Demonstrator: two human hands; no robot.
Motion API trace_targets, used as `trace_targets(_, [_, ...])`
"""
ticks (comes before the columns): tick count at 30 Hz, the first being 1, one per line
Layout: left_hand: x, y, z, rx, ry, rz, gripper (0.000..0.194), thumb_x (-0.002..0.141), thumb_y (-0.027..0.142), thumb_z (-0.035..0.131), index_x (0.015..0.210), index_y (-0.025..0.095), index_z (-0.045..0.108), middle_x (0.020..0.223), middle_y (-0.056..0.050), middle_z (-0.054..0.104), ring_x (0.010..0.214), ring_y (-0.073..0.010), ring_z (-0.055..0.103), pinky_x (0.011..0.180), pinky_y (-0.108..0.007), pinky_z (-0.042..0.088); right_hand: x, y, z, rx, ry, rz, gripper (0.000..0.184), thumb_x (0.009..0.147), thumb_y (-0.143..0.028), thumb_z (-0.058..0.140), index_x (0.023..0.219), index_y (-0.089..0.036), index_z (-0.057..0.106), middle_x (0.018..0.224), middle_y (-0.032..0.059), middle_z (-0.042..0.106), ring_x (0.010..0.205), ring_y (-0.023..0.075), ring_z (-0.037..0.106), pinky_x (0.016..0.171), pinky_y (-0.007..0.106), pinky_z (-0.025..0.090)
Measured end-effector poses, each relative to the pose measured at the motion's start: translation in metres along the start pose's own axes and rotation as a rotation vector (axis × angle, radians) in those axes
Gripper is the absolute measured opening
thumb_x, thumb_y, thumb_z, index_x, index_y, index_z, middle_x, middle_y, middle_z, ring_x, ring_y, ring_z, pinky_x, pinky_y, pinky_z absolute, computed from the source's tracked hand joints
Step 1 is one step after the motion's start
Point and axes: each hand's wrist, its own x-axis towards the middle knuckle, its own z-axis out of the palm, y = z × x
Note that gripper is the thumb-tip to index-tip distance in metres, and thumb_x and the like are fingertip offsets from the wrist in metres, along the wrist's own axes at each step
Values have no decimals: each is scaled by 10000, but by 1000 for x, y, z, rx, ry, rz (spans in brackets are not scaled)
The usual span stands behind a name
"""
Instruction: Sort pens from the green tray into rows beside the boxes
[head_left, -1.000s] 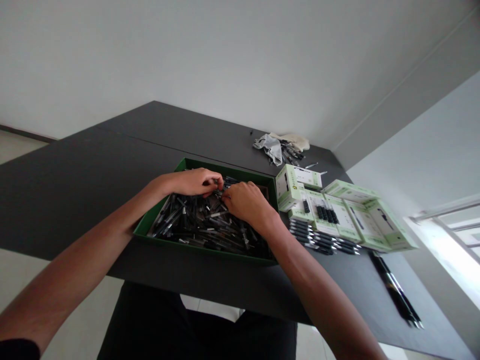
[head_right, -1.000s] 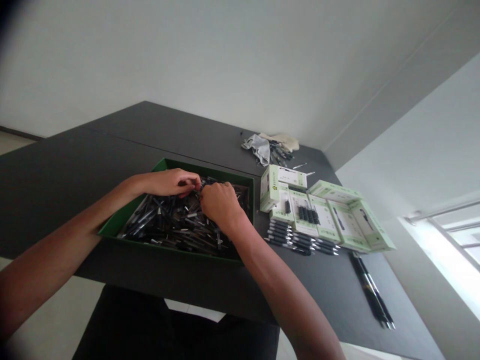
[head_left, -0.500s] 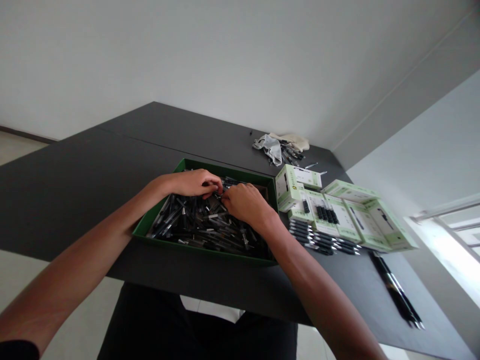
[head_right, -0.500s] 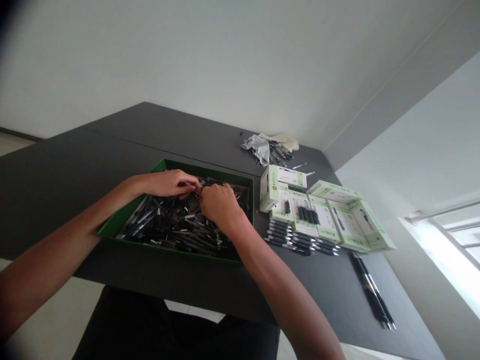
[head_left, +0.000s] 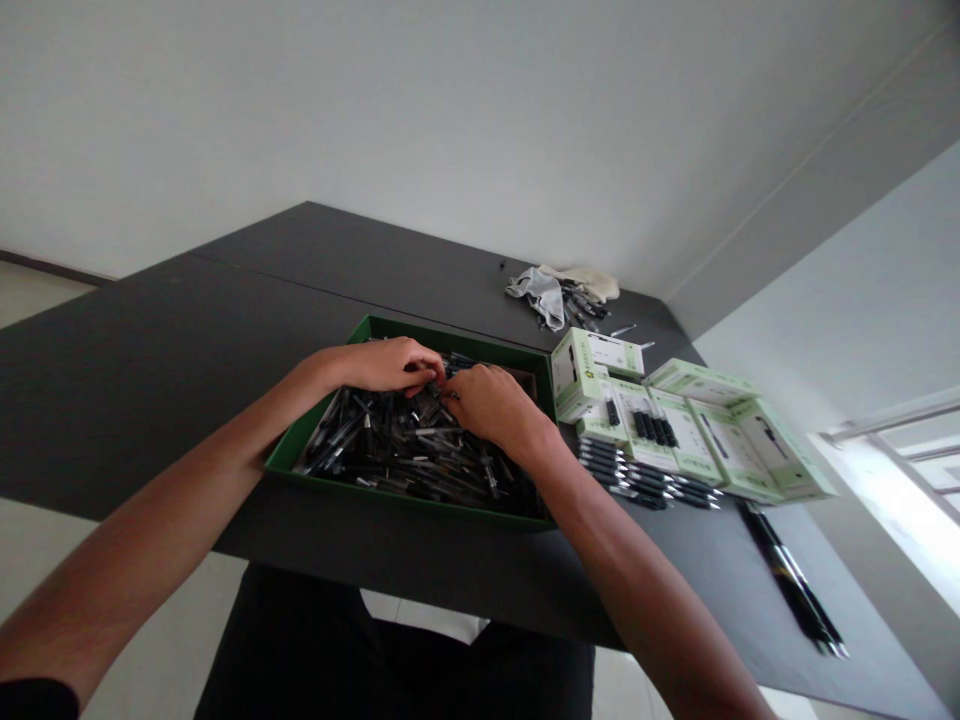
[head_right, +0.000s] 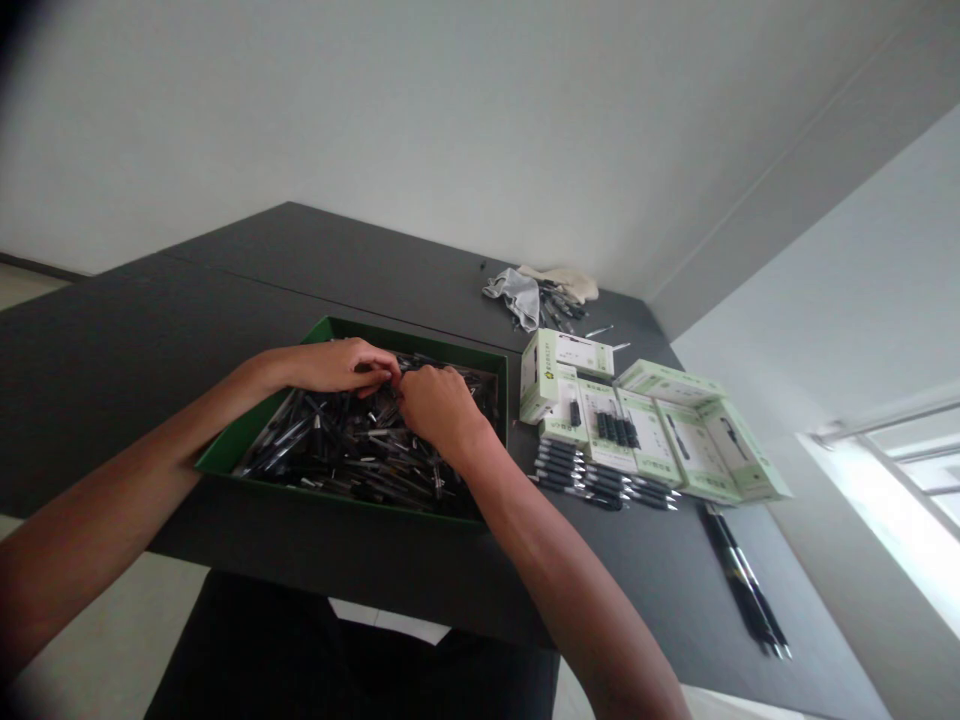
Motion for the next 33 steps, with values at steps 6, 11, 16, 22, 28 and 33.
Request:
trace_targets(6, [-1, 1, -1, 0, 17, 9, 303, 1023, 372, 519, 1039, 160, 735, 650, -4, 663, 590, -135, 604, 603, -232, 413, 3, 3, 6, 73, 9, -84, 330, 1051, -234, 529, 1208, -238, 819, 1160, 134, 819, 1116, 306, 774, 901, 353, 560])
trace_targets(11, [-2, 3, 0, -101, 164, 31, 311, 1013, 405, 578, 1166, 151, 670, 768, -34, 755, 562, -112, 591, 561, -217, 415, 6, 6, 9, 125, -24, -207, 320, 1056, -243, 549, 1223, -250, 822, 1160, 101, 827, 1124, 269, 771, 925, 322, 534])
trace_targets(16, [-6, 8, -2, -242, 370, 24, 370, 977, 225, 532, 1346, 193, 540, 1265, -127, 787, 402, -22, 467, 417, -196, 351, 5, 5, 8, 73, -62, -265, 331, 1056, -212, 540, 1220, -245, 825, 1198, 84, 824, 1208, 265, 734, 1131, 408, 410])
trace_targets(22, [-6, 12, -5, -377, 224, 36, 325, 837, 103, 409, 1100, 159, 592, 1065, -102, 806, 532, -98, 677, 452, -192, 419, 1, 2, 4, -42, -4, -55, 357, 1070, -222, 485, 1135, -175, 833, 1155, 158, 816, 1134, 287, 752, 1074, 418, 415])
trace_targets(28, [-3, 8, 0, -250, -126, -16, 211, 790, 100, 453, 833, 182, 643, 714, -31, 737, 554, -142, 638, 566, -234, 516, 1, 0, 4, -42, -11, -41, 374, 1074, -218, 464, 1154, -159, 825, 1184, 172, 805, 1153, 290, 743, 1062, 404, 432])
trace_targets(33, [-1, 2, 5, -144, -171, -14, 344, 793, 72, 453, 900, 176, 763, 876, -52, 809, 599, -141, 664, 606, -235, 518, 2, 2, 4, -10, -31, -75, 367, 1067, -214, 479, 1215, -170, 812, 1200, 154, 808, 1184, 291, 739, 1056, 393, 461])
